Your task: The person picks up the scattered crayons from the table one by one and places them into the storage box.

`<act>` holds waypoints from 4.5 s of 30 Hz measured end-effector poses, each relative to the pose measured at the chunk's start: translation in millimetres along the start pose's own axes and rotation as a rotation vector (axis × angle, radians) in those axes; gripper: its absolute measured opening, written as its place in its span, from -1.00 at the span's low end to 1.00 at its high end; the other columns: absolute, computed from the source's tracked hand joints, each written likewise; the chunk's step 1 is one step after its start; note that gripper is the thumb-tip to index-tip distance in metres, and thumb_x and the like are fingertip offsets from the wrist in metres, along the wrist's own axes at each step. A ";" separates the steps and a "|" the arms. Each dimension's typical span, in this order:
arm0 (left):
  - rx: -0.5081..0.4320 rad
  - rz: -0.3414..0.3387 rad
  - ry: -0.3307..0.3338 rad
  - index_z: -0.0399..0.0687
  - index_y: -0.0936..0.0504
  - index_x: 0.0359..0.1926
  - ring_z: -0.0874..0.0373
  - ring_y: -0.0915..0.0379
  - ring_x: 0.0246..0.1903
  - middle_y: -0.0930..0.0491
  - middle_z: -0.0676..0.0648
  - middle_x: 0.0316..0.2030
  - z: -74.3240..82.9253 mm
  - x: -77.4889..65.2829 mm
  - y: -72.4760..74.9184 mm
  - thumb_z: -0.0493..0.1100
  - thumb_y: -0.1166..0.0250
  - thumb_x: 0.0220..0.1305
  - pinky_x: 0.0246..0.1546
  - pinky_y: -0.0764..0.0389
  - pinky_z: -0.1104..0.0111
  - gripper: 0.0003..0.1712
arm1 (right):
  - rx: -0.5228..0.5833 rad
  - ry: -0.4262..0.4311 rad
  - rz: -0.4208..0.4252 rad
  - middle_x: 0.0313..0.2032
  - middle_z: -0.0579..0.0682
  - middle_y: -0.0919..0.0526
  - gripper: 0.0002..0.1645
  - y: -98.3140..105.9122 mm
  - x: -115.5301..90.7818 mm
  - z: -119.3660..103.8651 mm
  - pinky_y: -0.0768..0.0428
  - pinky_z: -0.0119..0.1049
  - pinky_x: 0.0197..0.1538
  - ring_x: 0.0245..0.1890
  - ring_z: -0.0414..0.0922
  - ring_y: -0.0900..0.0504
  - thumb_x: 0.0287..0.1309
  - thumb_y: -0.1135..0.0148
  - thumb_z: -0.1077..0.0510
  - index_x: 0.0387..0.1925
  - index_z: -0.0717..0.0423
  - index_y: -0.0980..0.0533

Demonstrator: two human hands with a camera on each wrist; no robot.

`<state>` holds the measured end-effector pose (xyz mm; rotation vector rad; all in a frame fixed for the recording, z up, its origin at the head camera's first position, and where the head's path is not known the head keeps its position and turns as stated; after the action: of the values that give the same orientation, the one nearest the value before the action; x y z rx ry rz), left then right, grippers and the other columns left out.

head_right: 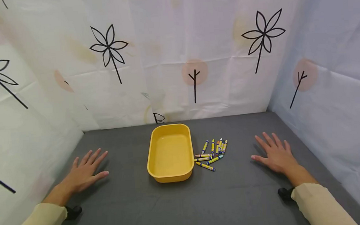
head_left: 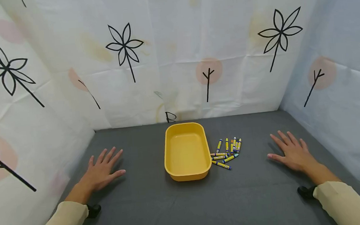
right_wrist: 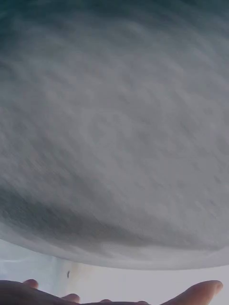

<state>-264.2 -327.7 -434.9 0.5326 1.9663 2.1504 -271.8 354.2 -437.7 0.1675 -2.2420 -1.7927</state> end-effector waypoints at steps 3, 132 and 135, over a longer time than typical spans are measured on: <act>-0.031 0.001 -0.019 0.07 -0.06 0.52 -0.33 0.15 0.41 0.03 -0.23 0.48 9.3 5.7 -1.9 0.35 -0.09 0.31 0.22 0.16 -0.36 -0.08 | 0.004 0.028 0.022 0.45 0.34 0.05 0.04 3.8 5.8 -8.1 0.10 0.49 0.18 0.39 0.39 0.11 0.24 -0.13 -0.34 0.51 0.09 0.01; -1.088 0.006 0.069 -0.17 -0.21 0.45 -0.27 -0.19 0.31 -0.21 -0.25 0.39 151.0 76.3 -8.6 -0.16 -0.25 0.36 0.23 -0.29 -0.08 -0.29 | 0.223 0.299 -0.089 -0.31 0.00 -0.63 -0.84 9.8 184.9 -257.4 -0.55 -0.19 -0.17 -0.31 -0.06 -0.53 0.23 -0.27 0.31 -0.18 0.14 -0.69; -1.081 0.010 0.068 -0.17 -0.22 0.45 -0.24 -0.20 0.31 -0.22 -0.22 0.39 150.3 76.5 -8.7 -0.14 -0.26 0.35 0.23 -0.29 -0.07 -0.28 | 0.208 0.292 -0.095 -0.34 -0.01 -0.62 -0.83 0.6 189.9 -263.1 -0.55 -0.21 -0.21 -0.35 -0.07 -0.53 0.23 -0.26 0.31 -0.18 0.13 -0.69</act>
<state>-278.7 -159.9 -423.5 0.2509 0.5673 2.7847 -381.0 59.0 -358.8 0.5475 -2.2321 -1.4625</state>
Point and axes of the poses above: each hand's wrist, its own x-axis towards the middle knuckle, its own y-axis out of the back of the hand, z = x × y, the point moved 4 cm from there along x, towards the middle knuckle
